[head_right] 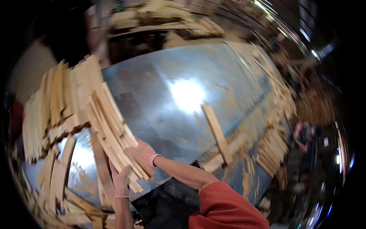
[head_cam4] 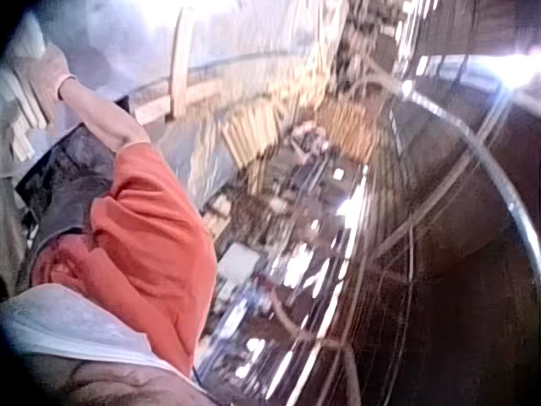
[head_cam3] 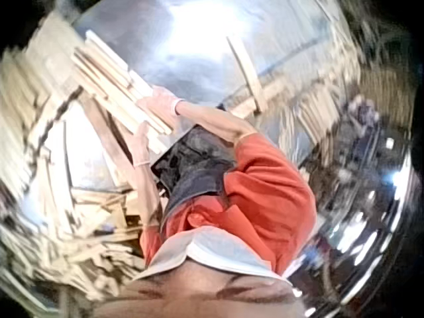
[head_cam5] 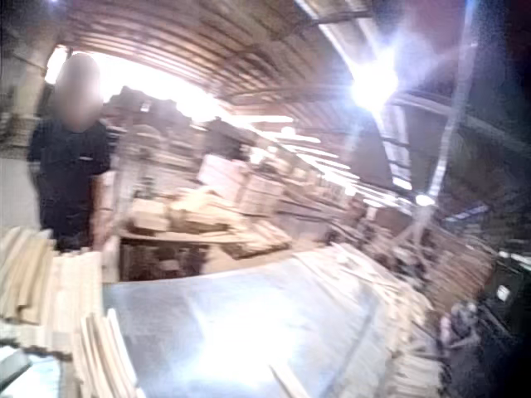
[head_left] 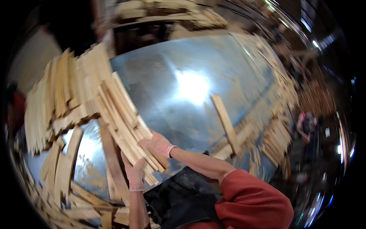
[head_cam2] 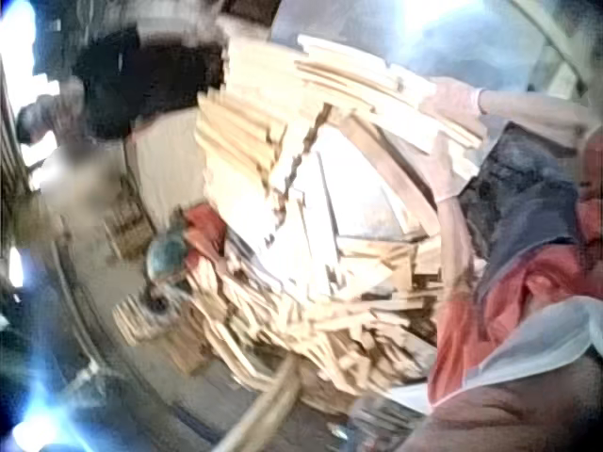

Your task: The person gathers and stacks light-colored wooden planks on a metal workbench. They repeatedly pick up bundles of planks, align them, and place them into neat piles, occasionally moving stacks to a conveyor belt area. The task involves repetitive manual handling and organizing of the wood pieces.

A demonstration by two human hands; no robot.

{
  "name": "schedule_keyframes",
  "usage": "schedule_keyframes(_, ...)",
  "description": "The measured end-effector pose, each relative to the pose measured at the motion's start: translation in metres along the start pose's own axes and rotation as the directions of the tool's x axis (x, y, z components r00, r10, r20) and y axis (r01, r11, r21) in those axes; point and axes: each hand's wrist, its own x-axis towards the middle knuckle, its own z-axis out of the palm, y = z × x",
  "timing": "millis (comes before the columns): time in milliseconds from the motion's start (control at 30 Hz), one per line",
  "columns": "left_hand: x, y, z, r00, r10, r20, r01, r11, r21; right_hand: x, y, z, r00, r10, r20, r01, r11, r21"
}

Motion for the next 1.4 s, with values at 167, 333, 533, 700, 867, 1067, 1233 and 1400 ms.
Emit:
schedule_keyframes(167,-0.049,-0.057,0.076,0.979,-0.112,0.17,0.11,0.994,0.024,-0.108,0.003,-0.098,0.958,0.234,-0.164,-0.219,0.97,0.102)
schedule_keyframes(333,-0.083,-0.139,0.166,0.932,-0.22,0.289,0.209,0.976,0.067,-0.166,0.095,-0.193,0.898,0.343,-0.275,-0.333,0.939,0.083)
schedule_keyframes(533,-0.096,-0.253,0.241,0.839,-0.44,0.321,0.236,0.824,0.514,-0.188,0.251,-0.279,0.803,0.464,-0.374,-0.544,0.827,-0.141)
schedule_keyframes(700,-0.066,-0.278,0.259,0.77,-0.601,0.215,0.045,0.387,0.921,-0.18,0.279,-0.323,0.847,0.528,-0.055,-0.511,0.783,-0.355)
schedule_keyframes(867,-0.059,-0.275,0.276,0.873,-0.482,0.075,0.096,0.321,0.942,-0.192,0.304,-0.349,0.771,0.244,-0.589,-0.515,0.783,-0.35)
schedule_keyframes(1067,-0.048,-0.304,0.274,0.915,-0.376,0.147,0.132,0.623,0.771,-0.2,0.327,-0.376,0.768,0.411,-0.491,-0.623,0.658,-0.423)
schedule_keyframes(1233,-0.023,-0.292,0.292,0.908,-0.406,0.106,0.267,0.755,0.599,-0.18,0.316,-0.392,0.949,0.312,0.032,-0.3,0.932,-0.203)
schedule_keyframes(1400,0.01,-0.287,0.292,0.869,-0.494,0.014,0.392,0.706,0.59,-0.145,0.276,-0.375,0.912,0.302,-0.276,-0.346,0.93,-0.126)
